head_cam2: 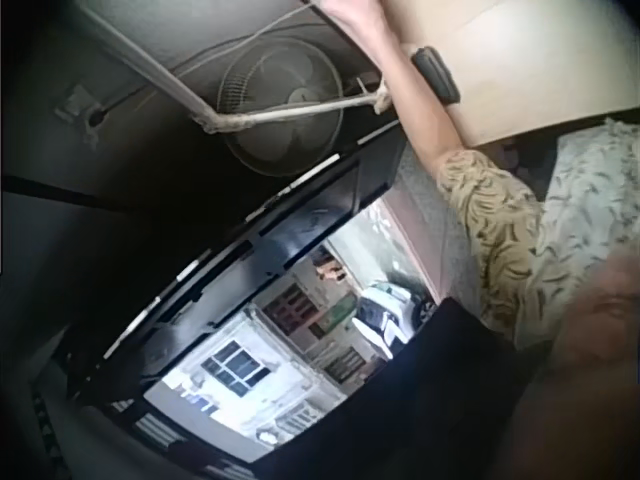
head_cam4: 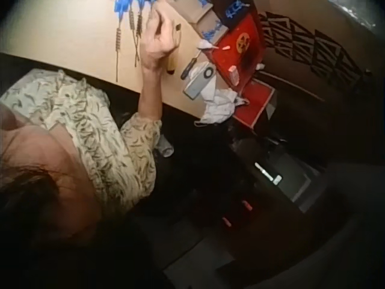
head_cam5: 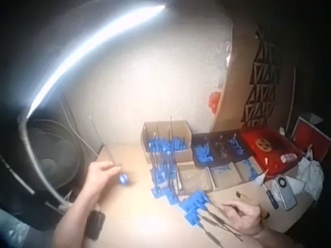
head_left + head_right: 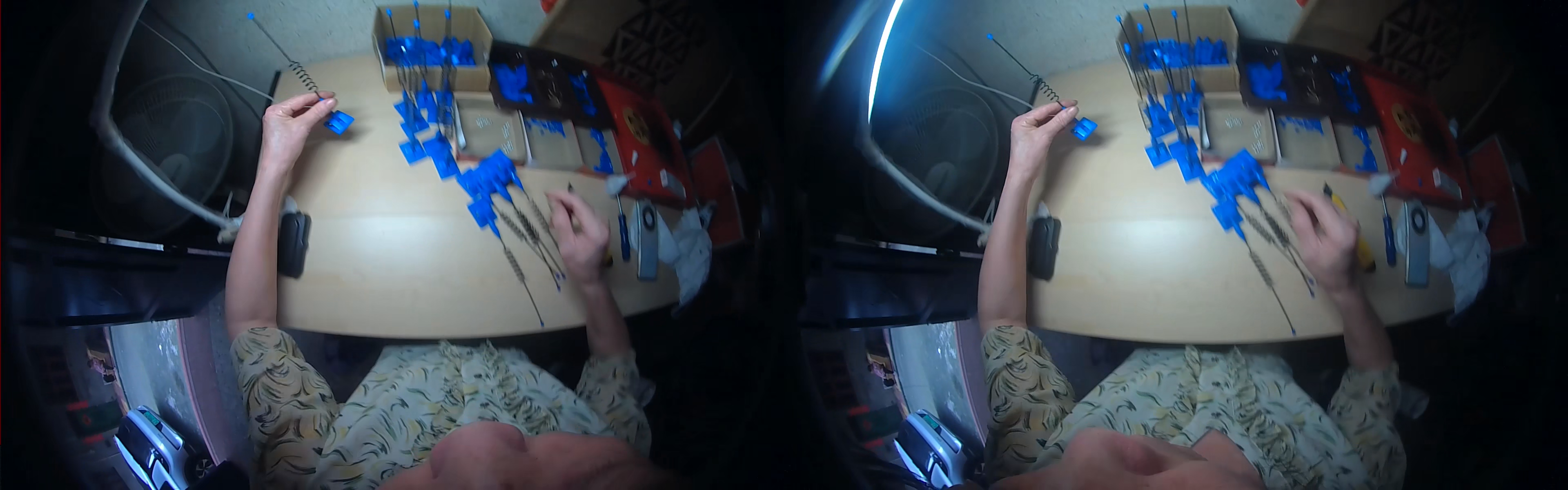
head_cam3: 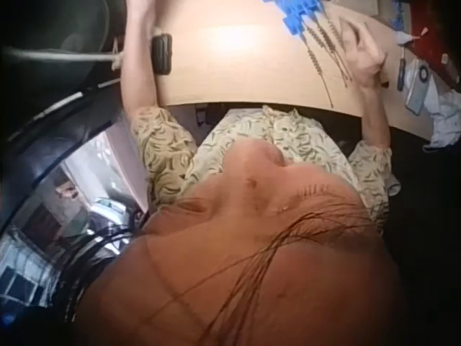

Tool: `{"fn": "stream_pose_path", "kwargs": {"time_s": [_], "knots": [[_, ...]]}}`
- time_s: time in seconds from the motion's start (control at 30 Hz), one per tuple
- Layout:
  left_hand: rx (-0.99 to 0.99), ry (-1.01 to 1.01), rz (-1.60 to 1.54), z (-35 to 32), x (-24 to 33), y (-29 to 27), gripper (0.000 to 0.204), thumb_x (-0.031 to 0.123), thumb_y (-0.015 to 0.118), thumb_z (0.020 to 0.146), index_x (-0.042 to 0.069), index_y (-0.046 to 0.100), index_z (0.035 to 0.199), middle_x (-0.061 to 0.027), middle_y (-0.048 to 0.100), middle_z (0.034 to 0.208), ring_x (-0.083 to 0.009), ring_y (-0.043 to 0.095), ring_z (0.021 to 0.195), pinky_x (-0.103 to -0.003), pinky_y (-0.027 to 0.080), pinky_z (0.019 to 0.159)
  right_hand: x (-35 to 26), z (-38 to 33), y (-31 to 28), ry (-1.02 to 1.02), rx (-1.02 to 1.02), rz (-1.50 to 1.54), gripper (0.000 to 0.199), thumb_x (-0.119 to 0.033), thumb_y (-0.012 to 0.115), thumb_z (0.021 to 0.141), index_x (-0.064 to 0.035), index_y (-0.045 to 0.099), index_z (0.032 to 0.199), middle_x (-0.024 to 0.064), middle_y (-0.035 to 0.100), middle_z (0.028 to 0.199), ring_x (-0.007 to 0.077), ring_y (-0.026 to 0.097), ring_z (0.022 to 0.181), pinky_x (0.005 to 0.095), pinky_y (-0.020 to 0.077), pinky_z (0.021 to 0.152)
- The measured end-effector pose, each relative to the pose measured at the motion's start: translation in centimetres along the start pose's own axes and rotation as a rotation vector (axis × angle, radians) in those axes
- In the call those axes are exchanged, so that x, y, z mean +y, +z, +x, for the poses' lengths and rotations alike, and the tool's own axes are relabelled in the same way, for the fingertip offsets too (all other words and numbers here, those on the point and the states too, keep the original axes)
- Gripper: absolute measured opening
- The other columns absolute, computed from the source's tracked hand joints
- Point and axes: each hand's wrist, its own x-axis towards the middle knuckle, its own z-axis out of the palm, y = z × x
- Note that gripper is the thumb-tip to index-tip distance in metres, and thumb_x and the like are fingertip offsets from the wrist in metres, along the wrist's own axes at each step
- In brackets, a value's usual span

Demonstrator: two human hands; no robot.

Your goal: The person assembles small blue plastic components and springs by hand at a workbench, applying adhesive from a bottle to join the parts.

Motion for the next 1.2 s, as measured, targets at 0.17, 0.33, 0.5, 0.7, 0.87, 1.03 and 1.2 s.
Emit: {"fn": "stream_pose_path", "kwargs": {"time_s": [0.17, 0.33, 0.5, 0.7, 0.87, 1.03, 1.2], "knots": [[-0.262, 0.307, 0.121, -12.3, 1.9, 4.8, 0.012, 0.005, 0.080, 0.085, -0.001, 0.080, 0.096, -0.0102, 0.076, 0.092, -0.0131, 0.072, 0.082, -0.027, 0.058, 0.076, -6.8, 4.9, 3.8, -0.196, -0.195, 0.182, 0.033, -0.011, 0.074, 0.094, 0.0014, 0.067, 0.123, 0.0044, 0.063, 0.070, 0.0071, 0.058, 0.060, 0.0251, 0.0449, 0.053], [-0.269, 0.363, 0.143, -17.5, 0.7, 8.2, 0.014, 0.011, 0.083, 0.084, 0.002, 0.079, 0.093, -0.0099, 0.074, 0.083, -0.0173, 0.073, 0.073, -0.029, 0.059, 0.068, -9.0, 4.3, 7.7, -0.251, -0.345, 0.179, 0.024, -0.021, 0.074, 0.093, 0.0000, 0.072, 0.105, 0.0101, 0.066, 0.068, 0.0187, 0.066, 0.061, 0.0332, 0.0528, 0.058], [-0.487, 0.445, 0.266, -19.1, -1.0, 7.4, 0.032, 0.014, 0.084, 0.081, 0.005, 0.075, 0.111, -0.0111, 0.072, 0.106, -0.0254, 0.072, 0.091, -0.037, 0.060, 0.080, -8.3, 2.6, 7.9, -0.312, -0.398, 0.166, 0.015, -0.012, 0.067, 0.100, 0.0025, 0.071, 0.097, 0.0049, 0.065, 0.070, 0.0092, 0.063, 0.063, 0.0267, 0.0504, 0.057], [-0.565, 0.495, 0.395, -18.3, -1.7, 7.0, 0.033, 0.013, 0.082, 0.082, 0.010, 0.075, 0.115, -0.0086, 0.068, 0.110, -0.0247, 0.069, 0.098, -0.036, 0.059, 0.087, -9.0, 2.0, 8.2, -0.385, -0.380, 0.155, 0.015, -0.012, 0.067, 0.100, 0.0015, 0.072, 0.100, 0.0043, 0.067, 0.072, 0.0099, 0.065, 0.065, 0.0266, 0.0523, 0.057], [-0.602, 0.428, 0.386, -17.7, -1.7, 7.1, 0.035, 0.013, 0.083, 0.080, 0.013, 0.077, 0.114, -0.0052, 0.070, 0.110, -0.0225, 0.070, 0.097, -0.036, 0.060, 0.086, -7.1, 1.4, 6.4, -0.478, -0.383, 0.104, 0.011, -0.010, 0.072, 0.095, -0.0010, 0.073, 0.100, 0.0072, 0.069, 0.076, 0.0138, 0.066, 0.066, 0.0291, 0.0509, 0.057], [-0.634, 0.394, 0.352, -17.4, -1.5, 7.1, 0.038, 0.010, 0.083, 0.078, 0.016, 0.077, 0.116, -0.0028, 0.071, 0.109, -0.0202, 0.070, 0.099, -0.035, 0.061, 0.089, -2.8, -1.5, 1.7, -0.595, -0.596, 0.239, 0.019, -0.003, 0.077, 0.087, -0.0040, 0.076, 0.105, 0.0085, 0.072, 0.094, 0.0195, 0.067, 0.082, 0.0326, 0.0543, 0.071], [-0.657, 0.374, 0.377, -17.4, -1.3, 7.0, 0.041, 0.007, 0.082, 0.078, 0.018, 0.077, 0.117, -0.0020, 0.070, 0.110, -0.0185, 0.069, 0.100, -0.033, 0.062, 0.091, -1.3, -6.2, -0.2, -0.355, -0.827, 0.045, 0.023, -0.001, 0.069, 0.091, -0.0061, 0.074, 0.113, 0.0084, 0.070, 0.110, 0.0233, 0.064, 0.103, 0.0361, 0.0529, 0.087]]}}
